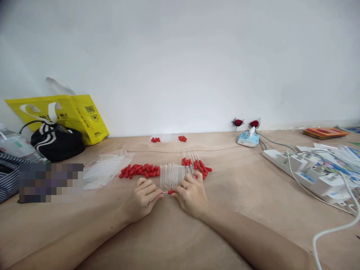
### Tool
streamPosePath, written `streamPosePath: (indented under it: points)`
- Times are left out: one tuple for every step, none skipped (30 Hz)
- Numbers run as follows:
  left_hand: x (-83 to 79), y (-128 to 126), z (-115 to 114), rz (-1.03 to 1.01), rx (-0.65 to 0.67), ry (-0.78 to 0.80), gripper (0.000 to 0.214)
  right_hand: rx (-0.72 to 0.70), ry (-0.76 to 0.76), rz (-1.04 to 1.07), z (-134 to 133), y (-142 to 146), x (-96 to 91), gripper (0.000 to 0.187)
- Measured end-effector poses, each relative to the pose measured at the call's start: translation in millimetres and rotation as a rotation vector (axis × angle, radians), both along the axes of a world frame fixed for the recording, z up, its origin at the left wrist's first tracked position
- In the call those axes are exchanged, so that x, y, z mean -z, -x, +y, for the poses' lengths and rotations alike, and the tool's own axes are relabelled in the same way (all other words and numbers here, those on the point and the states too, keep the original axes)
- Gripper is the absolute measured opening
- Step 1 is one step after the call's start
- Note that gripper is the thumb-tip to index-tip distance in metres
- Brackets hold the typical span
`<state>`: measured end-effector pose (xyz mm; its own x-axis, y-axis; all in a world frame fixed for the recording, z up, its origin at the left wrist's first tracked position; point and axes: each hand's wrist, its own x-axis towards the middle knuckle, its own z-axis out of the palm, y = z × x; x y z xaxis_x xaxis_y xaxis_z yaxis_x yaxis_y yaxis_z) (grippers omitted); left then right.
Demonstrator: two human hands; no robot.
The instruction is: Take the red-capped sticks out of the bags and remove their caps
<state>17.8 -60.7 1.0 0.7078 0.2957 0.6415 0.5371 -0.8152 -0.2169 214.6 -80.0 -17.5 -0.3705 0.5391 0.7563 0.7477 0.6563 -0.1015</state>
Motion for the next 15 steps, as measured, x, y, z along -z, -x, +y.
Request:
streamPosePath:
  points:
    - [-0.5,0.7,-0.5,0.001,0.004,0.006,0.025,-0.010,0.002,-0.004,-0.4,-0.4,-0.2,0.013]
    - [-0.9,1.3,-0.8,-0.002,0.008,0.014,0.025,-0.021,0.004,-0.009,-0.8,-0.7,-0.3,0.014]
    - [-1.0,1.9,-0.9,-0.005,0.011,0.021,0.025,-0.032,0.006,-0.012,-1.3,-1.0,-0.5,0.014]
    - [-0.8,2.5,-0.9,-0.010,0.013,0.028,0.025,-0.043,0.009,-0.016,-1.8,-1.4,-0.7,0.014]
    - [-0.6,3.0,-0.7,-0.013,0.013,0.035,0.025,-0.056,0.012,-0.019,-2.2,-1.7,-0.8,0.013]
    - [-0.2,3.5,-0.5,-0.016,0.014,0.043,0.025,-0.068,0.015,-0.023,-2.5,-2.1,-0.9,0.013]
    - [0.2,4.0,-0.2,-0.017,0.017,0.053,0.025,-0.080,0.018,-0.026,-2.6,-2.5,-1.0,0.013]
    - [0.7,4.4,0.1,-0.016,0.022,0.064,0.025,-0.091,0.019,-0.028,-2.7,-2.8,-1.1,0.012]
    - [1.0,4.8,0.5,-0.016,0.028,0.076,0.024,-0.103,0.019,-0.028,-2.7,-3.2,-1.2,0.012]
    - [1.4,5.2,0.8,-0.018,0.034,0.088,0.024,-0.112,0.019,-0.027,-2.6,-3.4,-1.4,0.012]
    - [1.6,5.6,1.1,-0.021,0.038,0.098,0.024,-0.119,0.020,-0.027,-2.5,-3.7,-1.7,0.012]
    - [1.8,5.8,1.3,-0.025,0.041,0.105,0.024,-0.123,0.022,-0.028,-2.5,-3.9,-2.0,0.013]
    - [1.9,6.1,1.4,-0.030,0.041,0.111,0.024,-0.126,0.025,-0.028,-2.5,-4.0,-2.4,0.013]
    - [2.0,6.3,1.5,-0.034,0.041,0.116,0.024,-0.128,0.029,-0.027,-2.6,-4.1,-2.7,0.013]
    - [2.1,6.5,1.5,-0.038,0.041,0.120,0.023,-0.129,0.033,-0.024,-2.7,-4.2,-3.1,0.012]
